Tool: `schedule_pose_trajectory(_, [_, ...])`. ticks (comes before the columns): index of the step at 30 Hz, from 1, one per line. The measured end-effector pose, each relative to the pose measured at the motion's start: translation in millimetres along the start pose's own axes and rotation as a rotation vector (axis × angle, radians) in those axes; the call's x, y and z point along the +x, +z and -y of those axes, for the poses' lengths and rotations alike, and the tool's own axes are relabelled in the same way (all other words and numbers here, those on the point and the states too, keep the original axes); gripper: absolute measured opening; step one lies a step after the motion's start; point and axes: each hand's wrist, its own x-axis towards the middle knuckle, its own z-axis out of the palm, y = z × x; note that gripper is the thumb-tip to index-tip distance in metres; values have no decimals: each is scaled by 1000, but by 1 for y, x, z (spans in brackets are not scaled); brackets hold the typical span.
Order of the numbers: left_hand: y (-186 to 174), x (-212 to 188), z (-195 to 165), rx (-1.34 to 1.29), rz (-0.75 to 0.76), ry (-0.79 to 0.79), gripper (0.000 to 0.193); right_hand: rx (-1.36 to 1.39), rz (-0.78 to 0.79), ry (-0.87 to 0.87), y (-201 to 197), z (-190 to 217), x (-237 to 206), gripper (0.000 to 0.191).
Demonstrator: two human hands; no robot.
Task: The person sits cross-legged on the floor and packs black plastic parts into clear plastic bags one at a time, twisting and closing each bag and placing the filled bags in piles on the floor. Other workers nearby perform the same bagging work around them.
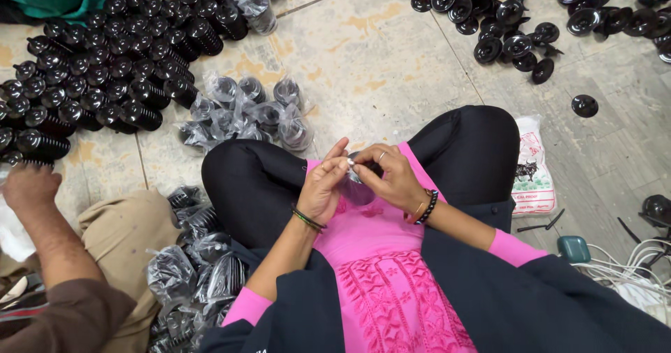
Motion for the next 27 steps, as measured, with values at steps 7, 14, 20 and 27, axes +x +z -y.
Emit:
schedule_pose_trajectory(7, [11,-5,-8,308,-93,133,11,-168,5,-158,-2,0,-1,9])
schedule_pose_trajectory(14, [47,-37,-61,1542,-304,677,7,-288,-41,-236,2,3,15,16])
schedule_pose_trajectory(20, [32,-143,-190,1378,171,216,6,157,447,-454,41,12,25,10])
schedule_pose_trajectory(27, [-74,-198,-265,1523,-431,90,66,-69,444,264,107,-104,104,38])
